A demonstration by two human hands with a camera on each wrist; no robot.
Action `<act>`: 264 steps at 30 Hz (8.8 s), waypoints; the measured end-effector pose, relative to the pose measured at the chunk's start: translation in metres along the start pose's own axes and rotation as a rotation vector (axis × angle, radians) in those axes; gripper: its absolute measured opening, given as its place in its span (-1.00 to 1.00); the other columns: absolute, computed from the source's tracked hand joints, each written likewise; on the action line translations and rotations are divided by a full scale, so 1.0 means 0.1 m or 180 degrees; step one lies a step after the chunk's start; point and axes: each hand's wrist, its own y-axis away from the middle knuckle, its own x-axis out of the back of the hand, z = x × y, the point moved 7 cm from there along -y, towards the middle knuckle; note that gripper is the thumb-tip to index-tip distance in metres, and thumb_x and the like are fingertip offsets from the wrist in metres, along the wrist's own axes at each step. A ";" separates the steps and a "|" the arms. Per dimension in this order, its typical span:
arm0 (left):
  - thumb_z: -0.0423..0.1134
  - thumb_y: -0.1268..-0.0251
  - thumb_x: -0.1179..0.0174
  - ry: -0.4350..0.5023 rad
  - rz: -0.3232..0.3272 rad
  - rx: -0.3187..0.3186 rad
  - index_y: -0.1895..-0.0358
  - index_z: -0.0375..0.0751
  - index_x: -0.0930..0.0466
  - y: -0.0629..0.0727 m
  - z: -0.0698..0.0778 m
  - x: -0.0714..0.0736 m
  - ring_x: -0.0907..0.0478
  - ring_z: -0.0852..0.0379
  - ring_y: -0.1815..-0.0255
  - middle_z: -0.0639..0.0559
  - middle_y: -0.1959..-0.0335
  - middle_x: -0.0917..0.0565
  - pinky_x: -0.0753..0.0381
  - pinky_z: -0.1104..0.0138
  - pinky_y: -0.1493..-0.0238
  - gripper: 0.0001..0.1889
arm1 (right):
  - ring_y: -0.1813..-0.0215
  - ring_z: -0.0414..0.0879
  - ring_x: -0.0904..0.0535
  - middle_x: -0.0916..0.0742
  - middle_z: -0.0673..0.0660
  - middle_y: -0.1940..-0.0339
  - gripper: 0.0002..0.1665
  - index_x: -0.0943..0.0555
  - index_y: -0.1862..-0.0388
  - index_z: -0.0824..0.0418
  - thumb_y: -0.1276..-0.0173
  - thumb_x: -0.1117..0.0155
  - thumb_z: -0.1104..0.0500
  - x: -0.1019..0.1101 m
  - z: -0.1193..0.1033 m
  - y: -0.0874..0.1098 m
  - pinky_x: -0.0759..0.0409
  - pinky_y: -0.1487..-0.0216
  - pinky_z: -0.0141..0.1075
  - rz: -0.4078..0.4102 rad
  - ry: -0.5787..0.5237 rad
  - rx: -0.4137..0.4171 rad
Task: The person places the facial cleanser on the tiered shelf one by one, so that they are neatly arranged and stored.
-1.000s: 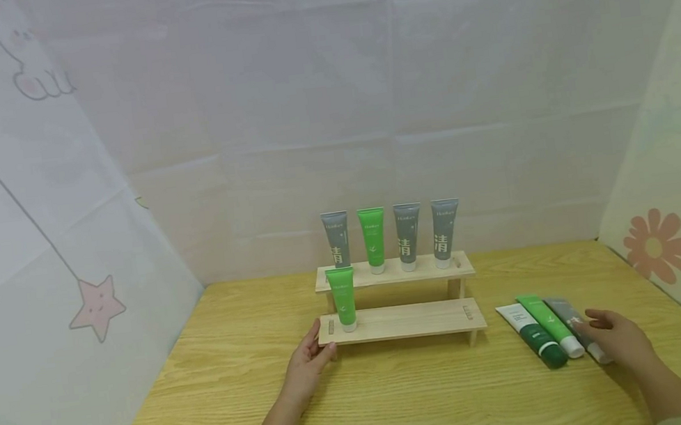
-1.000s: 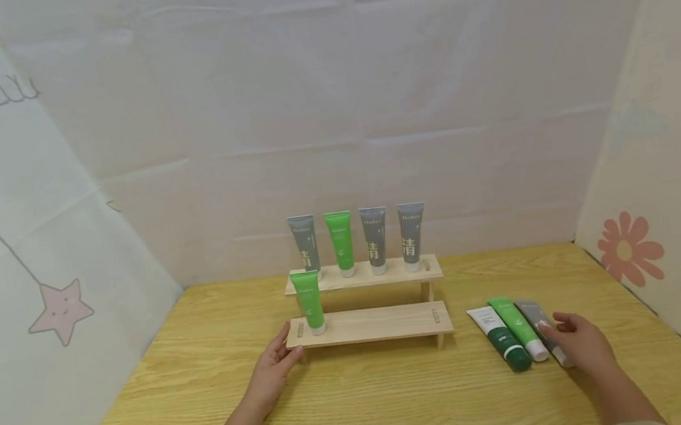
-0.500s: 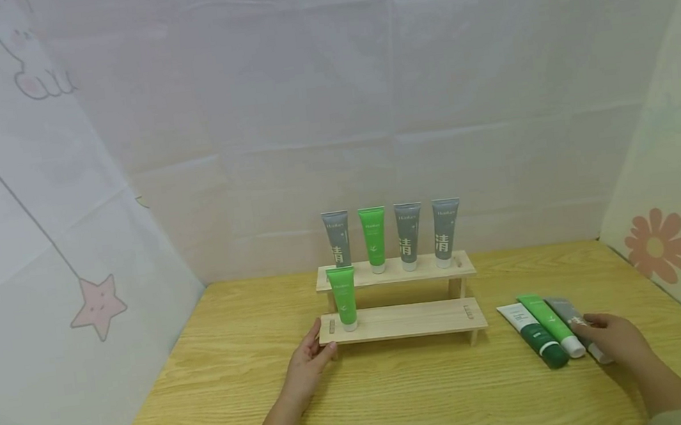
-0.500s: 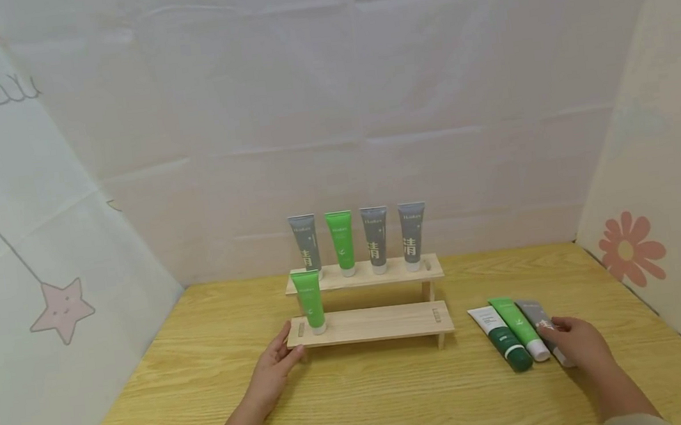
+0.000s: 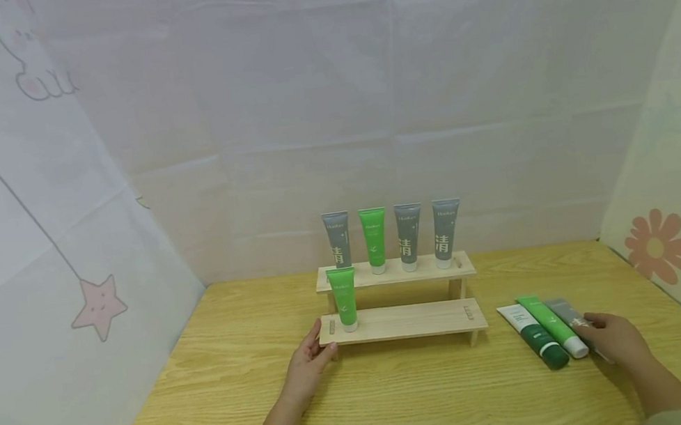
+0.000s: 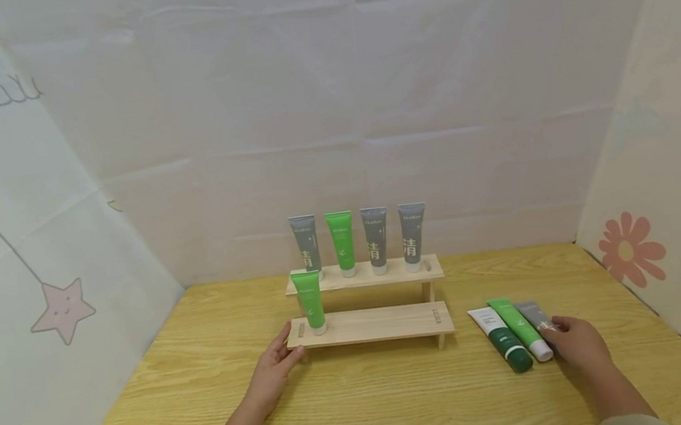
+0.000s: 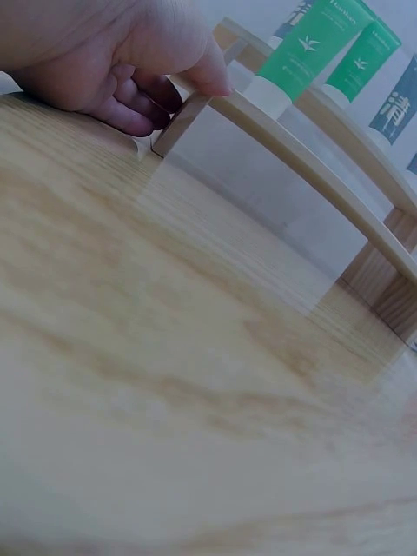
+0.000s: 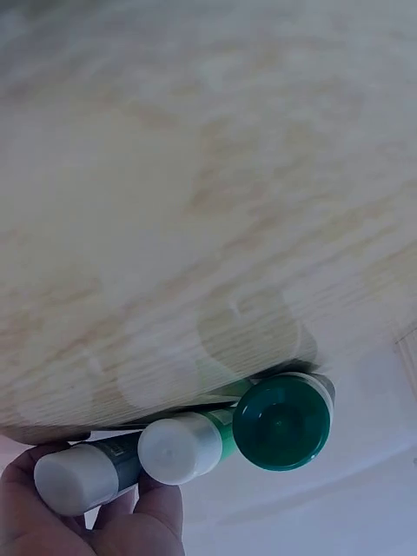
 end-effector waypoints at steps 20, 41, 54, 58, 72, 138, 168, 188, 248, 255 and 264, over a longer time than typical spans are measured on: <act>-0.13 -0.43 -0.16 -0.0057 0.0001 -0.0001 -0.57 -0.19 0.04 -0.04 -0.06 0.02 -0.24 -0.22 -0.48 -0.36 -0.49 -0.21 -0.31 0.00 -0.44 -0.22 | -0.37 0.57 -0.16 -0.16 0.69 -0.40 -0.12 0.07 -0.48 0.56 -0.59 0.24 -0.15 0.09 -0.16 0.04 -0.30 -0.30 0.32 0.0312 -0.0350 0.0257; -0.18 -0.45 -0.14 -0.0020 -0.0005 -0.0019 -0.57 -0.20 0.04 -0.02 -0.03 0.01 -0.21 -0.24 -0.49 -0.33 -0.54 -0.08 -0.30 0.01 -0.44 -0.25 | -0.28 0.31 -0.43 -0.29 0.51 -0.42 -0.06 0.03 -0.56 0.39 -0.50 -0.08 -0.13 0.11 -0.55 0.10 -0.50 0.24 -0.56 0.0534 -0.1054 0.0495; -0.16 -0.42 -0.18 0.0029 0.0003 0.0016 -0.57 -0.16 0.03 -0.05 -0.07 0.03 -0.23 -0.21 -0.49 -0.31 -0.53 -0.13 -0.30 0.01 -0.45 -0.23 | -0.35 0.29 -0.36 -0.34 0.50 -0.42 -0.08 -0.01 -0.55 0.35 -0.46 -0.19 -0.05 -0.04 -0.97 0.12 -0.45 0.12 -0.60 0.0510 -0.1382 0.0796; -0.15 -0.42 -0.18 0.0023 0.0013 0.0037 -0.57 -0.16 0.02 -0.05 -0.07 0.03 -0.23 -0.22 -0.49 -0.33 -0.52 -0.15 -0.28 -0.01 -0.46 -0.23 | -0.32 0.28 -0.40 -0.39 0.49 -0.38 -0.09 -0.02 -0.53 0.36 -0.45 -0.22 0.00 -0.10 -1.10 0.13 -0.49 0.09 -0.55 0.0538 -0.1381 0.0883; -0.16 -0.44 -0.15 -0.0004 0.0013 0.0035 -0.57 -0.16 0.03 -0.04 -0.05 0.02 -0.20 -0.23 -0.50 -0.32 -0.52 -0.15 -0.24 -0.04 -0.47 -0.24 | -0.28 0.26 -0.47 -0.46 0.39 -0.33 -0.09 -0.11 -0.56 0.23 -0.38 -0.32 0.02 -0.33 -1.53 0.16 -0.57 -0.21 0.02 0.0428 -0.1540 0.1104; -0.22 -0.46 -0.13 0.0086 -0.0040 -0.0009 -0.57 -0.23 0.06 -0.01 -0.01 -0.01 -0.19 -0.22 -0.50 -0.36 -0.49 -0.19 -0.27 0.01 -0.46 -0.25 | -0.11 0.09 -0.60 -0.69 0.24 -0.05 -0.42 -0.50 -0.23 0.12 -0.24 -0.44 0.21 -1.45 -2.87 0.06 -0.59 -0.18 0.00 0.0261 -0.2194 0.1248; -0.14 -0.44 -0.15 -0.0074 0.0017 0.0039 -0.57 -0.16 0.02 0.00 -0.01 0.01 -0.19 -0.28 -0.49 -0.39 -0.51 -0.13 -0.28 -0.08 -0.45 -0.24 | -0.29 0.15 -0.51 -0.60 0.27 -0.23 -0.34 -0.42 -0.34 0.18 -0.29 -0.41 0.15 -1.30 -2.62 0.07 -0.50 -0.35 -0.02 0.0321 -0.2158 0.1369; -0.13 -0.42 -0.17 -0.0067 0.0041 0.0074 -0.57 -0.15 0.01 0.01 0.00 0.03 -0.16 -0.28 -0.51 -0.38 -0.53 -0.07 -0.24 -0.09 -0.46 -0.23 | 0.04 -0.42 -0.49 -0.59 0.27 -0.20 -0.44 -0.44 -0.30 0.24 -0.38 -0.32 0.12 -0.72 -1.92 0.11 -0.51 0.06 -0.67 0.0698 -0.1899 0.1107; -0.12 -0.41 -0.18 -0.0051 0.0005 0.0033 -0.57 -0.13 0.03 -0.02 -0.03 0.03 -0.16 -0.26 -0.51 -0.35 -0.55 -0.04 -0.22 -0.09 -0.47 -0.22 | -0.25 0.51 -0.35 -0.41 0.64 -0.27 -0.10 -0.16 -0.40 0.57 -0.49 -0.04 -0.17 -0.18 -0.30 0.02 -0.46 -0.19 0.21 0.0099 -0.0339 0.0173; -0.11 -0.41 -0.18 -0.0046 0.0003 0.0037 -0.57 -0.13 0.02 -0.03 -0.05 0.03 -0.12 -0.28 -0.53 -0.36 -0.56 0.02 -0.23 -0.09 -0.46 -0.22 | -0.28 0.56 -0.29 -0.37 0.66 -0.30 -0.07 -0.23 -0.35 0.62 -0.46 -0.05 -0.20 -0.21 -0.31 -0.02 -0.39 -0.24 0.28 0.0015 -0.0153 0.0155; -0.12 -0.42 -0.17 -0.0028 -0.0032 0.0011 -0.57 -0.16 0.04 -0.04 -0.08 0.02 -0.18 -0.25 -0.51 -0.35 -0.56 -0.02 -0.30 -0.03 -0.44 -0.21 | -0.28 0.58 -0.28 -0.37 0.67 -0.29 -0.10 -0.24 -0.35 0.61 -0.48 -0.03 -0.19 -0.23 -0.31 -0.02 -0.39 -0.23 0.30 0.0051 -0.0072 0.0154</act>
